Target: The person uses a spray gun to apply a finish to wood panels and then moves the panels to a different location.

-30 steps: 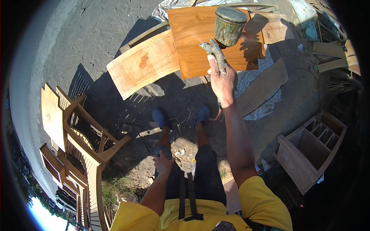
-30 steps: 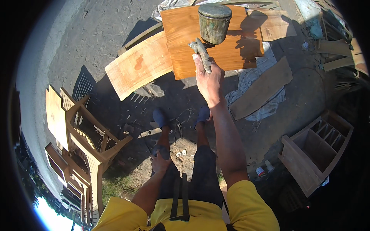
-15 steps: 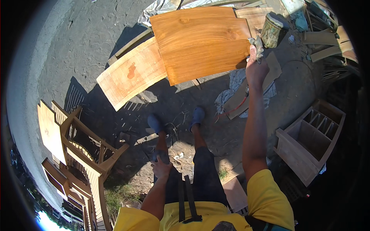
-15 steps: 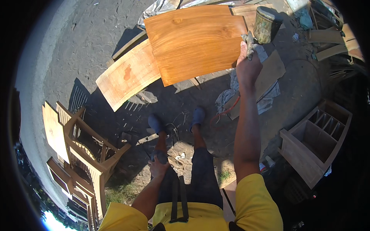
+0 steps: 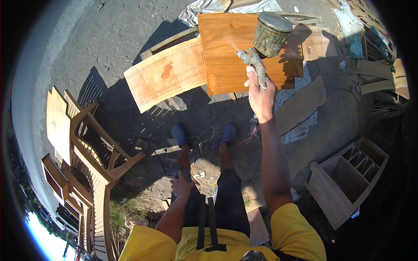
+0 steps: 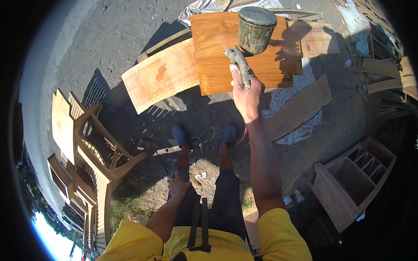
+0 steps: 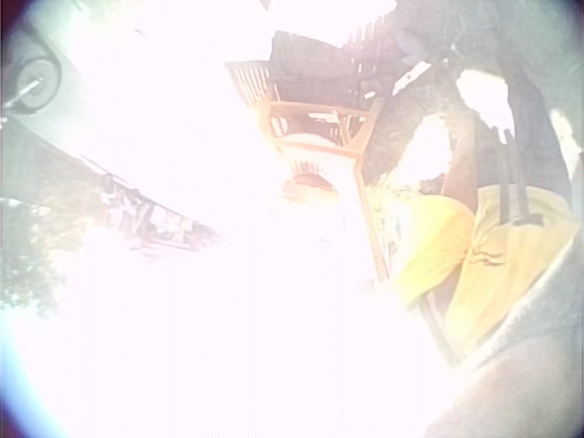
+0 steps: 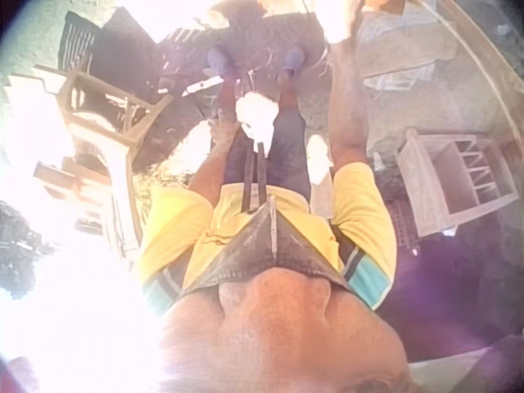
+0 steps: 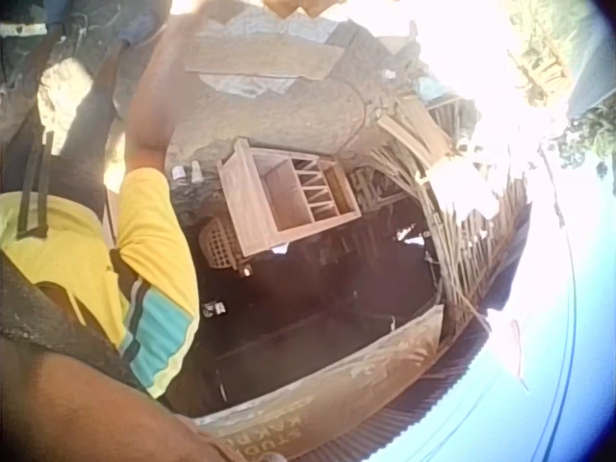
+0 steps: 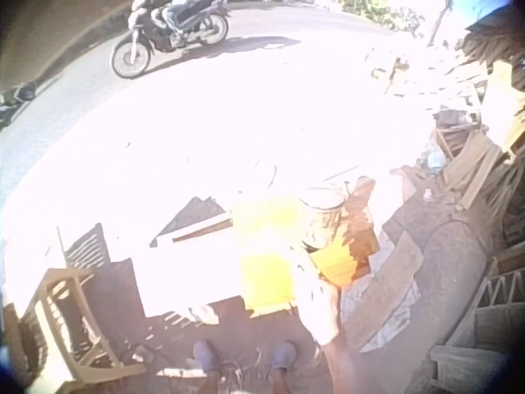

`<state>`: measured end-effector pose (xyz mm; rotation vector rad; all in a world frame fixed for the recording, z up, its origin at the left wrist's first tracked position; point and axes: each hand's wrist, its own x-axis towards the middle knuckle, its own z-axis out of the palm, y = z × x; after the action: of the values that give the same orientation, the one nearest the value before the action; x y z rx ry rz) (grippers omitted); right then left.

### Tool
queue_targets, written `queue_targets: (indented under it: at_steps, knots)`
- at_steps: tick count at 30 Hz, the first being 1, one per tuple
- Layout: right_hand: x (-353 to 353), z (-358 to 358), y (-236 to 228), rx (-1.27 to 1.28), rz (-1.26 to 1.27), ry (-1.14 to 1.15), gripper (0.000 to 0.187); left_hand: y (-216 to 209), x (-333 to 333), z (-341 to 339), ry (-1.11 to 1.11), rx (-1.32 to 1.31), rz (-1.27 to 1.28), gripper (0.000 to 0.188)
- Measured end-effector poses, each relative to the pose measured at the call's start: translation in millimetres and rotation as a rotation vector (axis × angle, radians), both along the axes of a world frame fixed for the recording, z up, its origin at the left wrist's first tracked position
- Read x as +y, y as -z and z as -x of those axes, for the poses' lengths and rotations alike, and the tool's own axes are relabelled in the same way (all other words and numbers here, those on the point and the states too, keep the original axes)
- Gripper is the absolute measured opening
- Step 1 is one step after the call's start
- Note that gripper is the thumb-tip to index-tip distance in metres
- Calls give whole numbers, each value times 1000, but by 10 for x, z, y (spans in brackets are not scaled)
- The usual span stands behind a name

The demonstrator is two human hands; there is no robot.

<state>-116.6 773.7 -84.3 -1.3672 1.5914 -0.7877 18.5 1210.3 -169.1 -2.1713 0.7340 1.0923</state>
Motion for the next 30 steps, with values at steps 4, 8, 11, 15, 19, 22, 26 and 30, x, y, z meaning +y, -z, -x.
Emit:
queue_targets:
  at_steps: [4, 8, 11, 15, 19, 22, 26, 30]
  knots:
    - [63, -315, 42, 2, -24, -107, 33, 25, 67, -6, -19, -14, 5, 96]
    - [-17, -594, 8, 32, 3, -155, 35, 33, 116, -27, -28, -18, 27, 96]
    - [-133, -647, 71, 97, 44, -80, 38, 41, 125, -48, -42, -9, 45, 95]
    - [-260, -606, 65, 255, 128, 48, 41, 27, 126, -133, -72, 3, 41, 95]
    - [-368, -674, 61, 352, 164, 93, 45, 17, 109, -189, -63, -5, 50, 96]
    - [-452, -763, 123, 288, 111, 62, 46, 18, 50, -199, -65, 10, 45, 96]
    - [-454, -974, 136, 163, 32, -55, 46, 35, 76, -225, -35, -10, 54, 97]
    - [-512, -960, 93, 74, 4, -106, 47, 15, -19, -197, -31, -2, 47, 96]
